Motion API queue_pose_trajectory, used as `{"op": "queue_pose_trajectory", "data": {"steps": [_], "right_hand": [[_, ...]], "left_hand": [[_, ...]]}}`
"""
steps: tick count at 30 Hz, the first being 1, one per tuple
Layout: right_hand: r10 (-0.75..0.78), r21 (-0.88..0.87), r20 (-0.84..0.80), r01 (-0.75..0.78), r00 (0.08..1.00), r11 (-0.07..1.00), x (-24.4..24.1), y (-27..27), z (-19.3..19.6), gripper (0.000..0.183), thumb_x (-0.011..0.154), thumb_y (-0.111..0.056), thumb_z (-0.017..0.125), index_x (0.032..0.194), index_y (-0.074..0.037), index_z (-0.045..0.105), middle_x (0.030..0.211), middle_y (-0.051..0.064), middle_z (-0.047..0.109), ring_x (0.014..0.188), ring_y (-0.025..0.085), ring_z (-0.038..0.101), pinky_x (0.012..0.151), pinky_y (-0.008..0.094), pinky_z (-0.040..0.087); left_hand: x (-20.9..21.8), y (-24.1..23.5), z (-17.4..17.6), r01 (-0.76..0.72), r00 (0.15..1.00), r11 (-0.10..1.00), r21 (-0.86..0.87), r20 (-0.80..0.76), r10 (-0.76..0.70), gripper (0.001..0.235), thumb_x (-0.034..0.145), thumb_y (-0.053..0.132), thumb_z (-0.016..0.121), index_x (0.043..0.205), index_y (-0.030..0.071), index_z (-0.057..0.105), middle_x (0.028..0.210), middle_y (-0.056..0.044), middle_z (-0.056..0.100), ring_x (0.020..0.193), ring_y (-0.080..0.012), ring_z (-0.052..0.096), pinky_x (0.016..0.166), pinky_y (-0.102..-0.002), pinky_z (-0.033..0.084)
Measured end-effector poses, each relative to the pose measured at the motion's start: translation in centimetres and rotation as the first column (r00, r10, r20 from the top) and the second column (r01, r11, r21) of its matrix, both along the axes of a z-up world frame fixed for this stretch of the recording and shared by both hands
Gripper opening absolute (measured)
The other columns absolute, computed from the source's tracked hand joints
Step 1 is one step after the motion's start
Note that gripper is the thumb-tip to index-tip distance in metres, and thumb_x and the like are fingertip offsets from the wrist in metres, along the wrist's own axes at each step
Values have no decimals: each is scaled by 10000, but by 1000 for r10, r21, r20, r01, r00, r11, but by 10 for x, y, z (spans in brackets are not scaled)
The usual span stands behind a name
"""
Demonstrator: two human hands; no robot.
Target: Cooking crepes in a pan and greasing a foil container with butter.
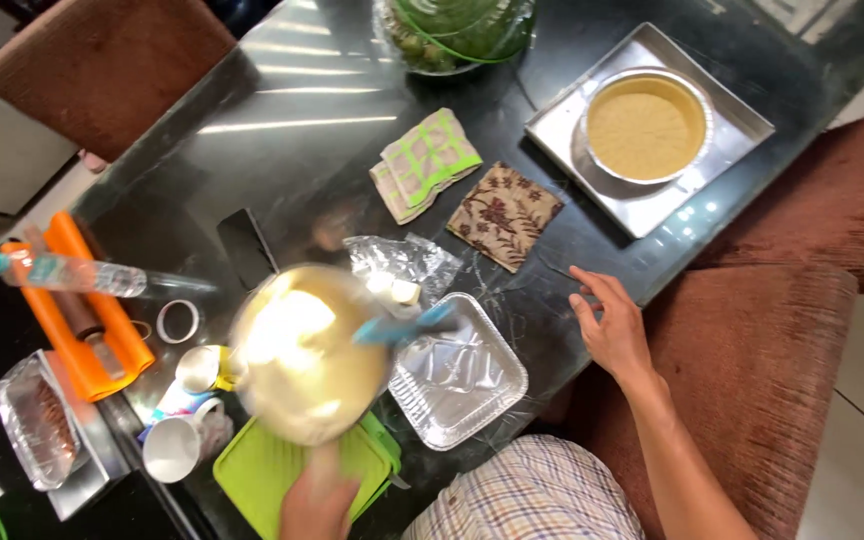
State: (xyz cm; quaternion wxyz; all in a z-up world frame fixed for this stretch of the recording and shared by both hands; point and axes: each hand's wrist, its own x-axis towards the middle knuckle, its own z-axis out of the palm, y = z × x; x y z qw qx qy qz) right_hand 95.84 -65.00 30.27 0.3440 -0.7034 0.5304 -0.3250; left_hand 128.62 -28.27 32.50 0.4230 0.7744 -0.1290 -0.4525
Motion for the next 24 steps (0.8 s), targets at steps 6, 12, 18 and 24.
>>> {"op": "queue_pose_trajectory", "data": {"steps": [6, 12, 18, 24], "right_hand": [[-143, 115, -89, 153, 986, 982, -38, 15, 32, 412, 955, -120, 663, 1366, -140, 666, 1222, 92, 691, 931, 222, 675, 769, 324, 545], [-207, 84, -94, 215, 974, 973, -65, 18, 11, 371, 965, -124, 655, 1335, -119, 671, 1201, 103, 695, 954, 203, 690, 773, 321, 547], [-168, 167, -84, 180, 982, 969, -54, 12, 2, 381, 950, -125, 663, 1331, -132, 681, 1172, 101, 702, 927, 204, 691, 770, 316, 555], [-48, 327, -89, 75, 995, 942, -30, 4, -12, 383, 964, -188, 659, 1345, -151, 682, 1148, 103, 717, 889, 234, 686, 747, 334, 549]], "left_hand": [[-54, -227, 15, 143, 983, 985, -94, -104, -153, 204, 799, 131, 763, 960, 19, 706, 661, 24, 563, 505, -81, 462, 431, -288, 343], [-102, -321, -56, 308, 951, 949, -71, 3, -309, 231, 806, 203, 758, 945, 50, 652, 658, 14, 579, 496, -103, 531, 418, -316, 437], [-144, -359, -97, 317, 946, 948, 35, 59, -318, 347, 827, 276, 814, 882, 4, 605, 634, -72, 612, 471, -166, 587, 433, -351, 472], [-179, -365, -138, 210, 977, 976, -60, 43, -208, 465, 884, 407, 760, 916, -15, 567, 698, -106, 622, 534, -195, 627, 483, -372, 514]]}}
